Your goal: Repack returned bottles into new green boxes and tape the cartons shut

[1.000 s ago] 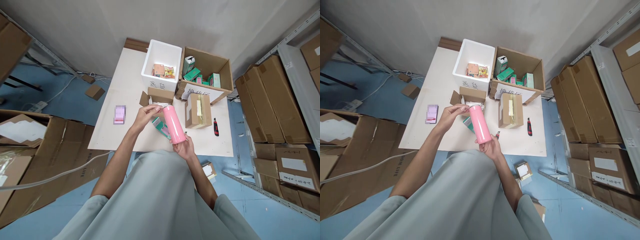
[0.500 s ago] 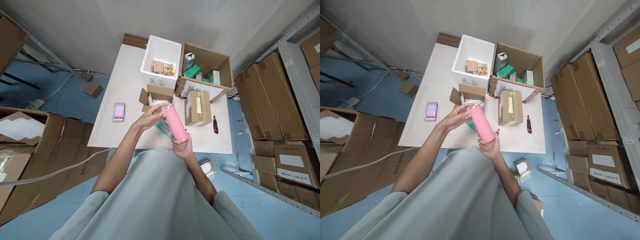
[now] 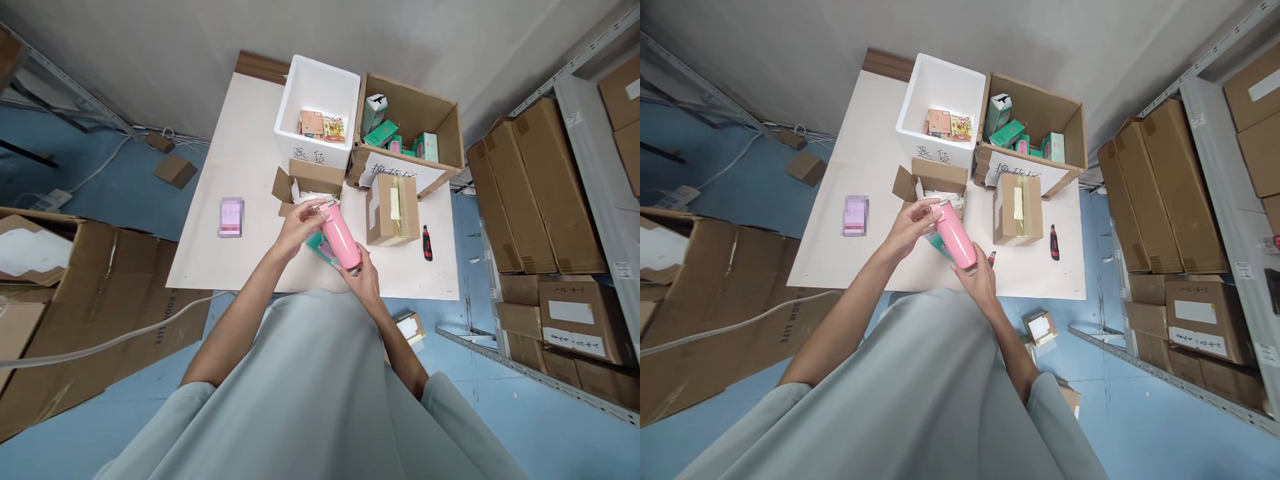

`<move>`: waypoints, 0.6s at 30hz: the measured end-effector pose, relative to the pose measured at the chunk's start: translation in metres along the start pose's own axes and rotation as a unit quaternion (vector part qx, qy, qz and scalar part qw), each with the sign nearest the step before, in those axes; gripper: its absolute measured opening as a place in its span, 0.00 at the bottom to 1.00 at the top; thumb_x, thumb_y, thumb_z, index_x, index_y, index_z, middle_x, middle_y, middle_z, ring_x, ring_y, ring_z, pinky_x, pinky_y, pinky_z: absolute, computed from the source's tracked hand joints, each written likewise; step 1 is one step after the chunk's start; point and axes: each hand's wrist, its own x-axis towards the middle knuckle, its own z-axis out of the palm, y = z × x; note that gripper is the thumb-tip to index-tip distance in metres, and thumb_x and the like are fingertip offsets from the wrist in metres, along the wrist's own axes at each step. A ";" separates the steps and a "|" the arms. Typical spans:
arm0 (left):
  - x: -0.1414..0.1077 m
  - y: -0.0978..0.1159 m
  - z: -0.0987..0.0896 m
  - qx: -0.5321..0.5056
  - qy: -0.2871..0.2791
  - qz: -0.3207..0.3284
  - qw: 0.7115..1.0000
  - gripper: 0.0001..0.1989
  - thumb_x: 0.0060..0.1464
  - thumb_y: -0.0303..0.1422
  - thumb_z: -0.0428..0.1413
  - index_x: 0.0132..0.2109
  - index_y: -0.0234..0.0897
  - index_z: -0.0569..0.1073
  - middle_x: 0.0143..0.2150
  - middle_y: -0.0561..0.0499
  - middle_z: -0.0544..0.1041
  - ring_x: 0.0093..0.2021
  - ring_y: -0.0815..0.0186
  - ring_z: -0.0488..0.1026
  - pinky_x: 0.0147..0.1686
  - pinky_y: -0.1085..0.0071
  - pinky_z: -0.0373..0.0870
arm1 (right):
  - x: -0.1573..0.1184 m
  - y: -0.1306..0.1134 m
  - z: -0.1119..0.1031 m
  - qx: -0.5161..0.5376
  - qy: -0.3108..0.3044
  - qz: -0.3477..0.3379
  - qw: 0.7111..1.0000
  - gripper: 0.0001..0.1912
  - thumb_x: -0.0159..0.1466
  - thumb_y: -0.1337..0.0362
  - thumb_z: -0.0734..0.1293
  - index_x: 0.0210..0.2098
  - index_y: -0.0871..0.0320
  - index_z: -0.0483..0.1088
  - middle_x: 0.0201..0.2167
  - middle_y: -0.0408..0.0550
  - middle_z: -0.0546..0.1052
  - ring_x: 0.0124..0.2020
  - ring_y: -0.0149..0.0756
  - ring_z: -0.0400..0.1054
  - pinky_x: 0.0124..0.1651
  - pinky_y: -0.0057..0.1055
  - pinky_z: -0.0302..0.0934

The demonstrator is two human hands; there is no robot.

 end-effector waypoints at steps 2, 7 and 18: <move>-0.001 -0.002 0.001 -0.004 0.004 -0.006 1.000 0.37 0.53 0.60 0.75 0.61 0.41 0.84 0.55 0.41 0.85 0.55 0.51 0.83 0.54 0.54 0.86 | -0.002 0.001 0.003 -0.019 0.048 -0.038 0.998 0.48 0.61 0.47 0.82 0.76 0.43 0.65 0.66 0.52 0.79 0.48 0.44 0.79 0.47 0.39 0.78; -0.003 -0.002 -0.006 -0.019 0.006 -0.014 1.000 0.36 0.55 0.68 0.70 0.52 0.40 0.87 0.59 0.39 0.85 0.63 0.50 0.81 0.58 0.57 0.82 | -0.008 0.008 0.001 0.161 -0.068 0.003 0.985 0.36 0.61 0.40 0.81 0.61 0.51 0.74 0.42 0.46 0.83 0.29 0.36 0.77 0.30 0.30 0.71; -0.015 -0.003 -0.025 -0.079 -0.065 -0.021 0.995 0.32 0.47 0.55 0.80 0.54 0.45 0.86 0.59 0.41 0.87 0.60 0.50 0.83 0.61 0.53 0.79 | -0.009 0.000 -0.001 0.447 -0.244 0.256 0.822 0.42 0.76 0.30 0.57 0.59 0.63 0.77 0.25 0.42 0.73 0.21 0.34 0.59 0.18 0.26 0.54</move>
